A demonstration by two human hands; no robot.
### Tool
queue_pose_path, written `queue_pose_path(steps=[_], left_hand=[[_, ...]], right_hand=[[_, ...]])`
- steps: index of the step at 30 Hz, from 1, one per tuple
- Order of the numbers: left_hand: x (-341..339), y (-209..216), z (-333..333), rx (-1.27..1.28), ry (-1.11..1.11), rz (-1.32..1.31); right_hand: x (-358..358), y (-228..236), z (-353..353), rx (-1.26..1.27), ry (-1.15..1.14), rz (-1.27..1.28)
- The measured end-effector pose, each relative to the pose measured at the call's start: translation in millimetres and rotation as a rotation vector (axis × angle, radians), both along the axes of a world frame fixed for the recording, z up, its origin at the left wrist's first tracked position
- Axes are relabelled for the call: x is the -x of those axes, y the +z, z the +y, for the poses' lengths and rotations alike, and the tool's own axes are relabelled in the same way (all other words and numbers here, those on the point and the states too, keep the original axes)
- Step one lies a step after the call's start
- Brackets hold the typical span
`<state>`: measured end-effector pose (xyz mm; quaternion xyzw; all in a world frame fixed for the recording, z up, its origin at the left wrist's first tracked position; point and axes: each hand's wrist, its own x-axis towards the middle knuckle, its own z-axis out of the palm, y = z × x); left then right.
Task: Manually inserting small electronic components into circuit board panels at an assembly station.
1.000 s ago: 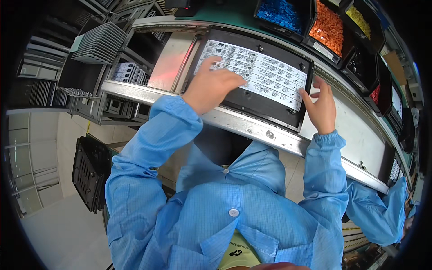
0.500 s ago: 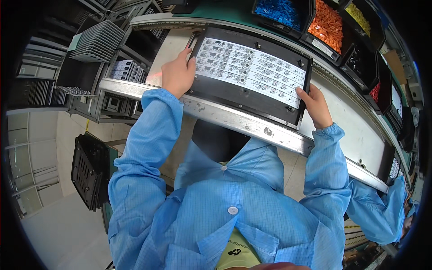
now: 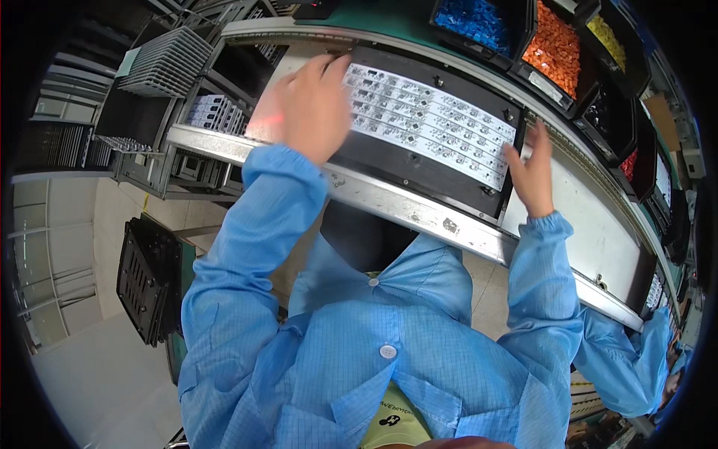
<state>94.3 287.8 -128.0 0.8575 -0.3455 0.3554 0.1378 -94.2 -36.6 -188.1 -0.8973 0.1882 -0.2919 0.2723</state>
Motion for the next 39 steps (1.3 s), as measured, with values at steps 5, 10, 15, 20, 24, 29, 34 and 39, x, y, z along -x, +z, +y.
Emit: queue_pose_path(steps=[5,10,15,20,24,29,34,39], left_hand=[[-7.4,-9.2,-75.3,0.012,-0.379,0.548],[-12.6,-30.6,-93.5,-0.003,-0.305,0.555],[-11.1,-23.2,-92.8,0.066,-0.324,0.605],[-0.6,-30.7,-101.8,0.011,-0.37,0.356],[8.9,-26.8,-91.0,0.096,-0.442,0.371],[42.3,-2.6,-43.3,0.148,-0.528,0.655],[55.5,-10.9,-42.4,-0.005,-0.658,0.597],[48.8,-15.2,-47.8,0.07,-0.609,0.671]], right_hand=[[-39.8,31.3,-3.6,0.317,0.114,0.162],[-41.7,37.3,-2.9,0.2,0.194,0.142],[-42.3,39.7,-0.8,0.096,0.206,0.16],[-40.7,38.8,-3.0,0.177,0.199,0.161],[-29.5,43.0,3.5,0.34,0.144,0.013],[19.1,62.1,46.8,-0.05,0.266,0.194],[22.8,66.9,48.4,-0.05,0.396,0.202],[29.5,56.8,40.8,-0.037,0.326,0.21]])
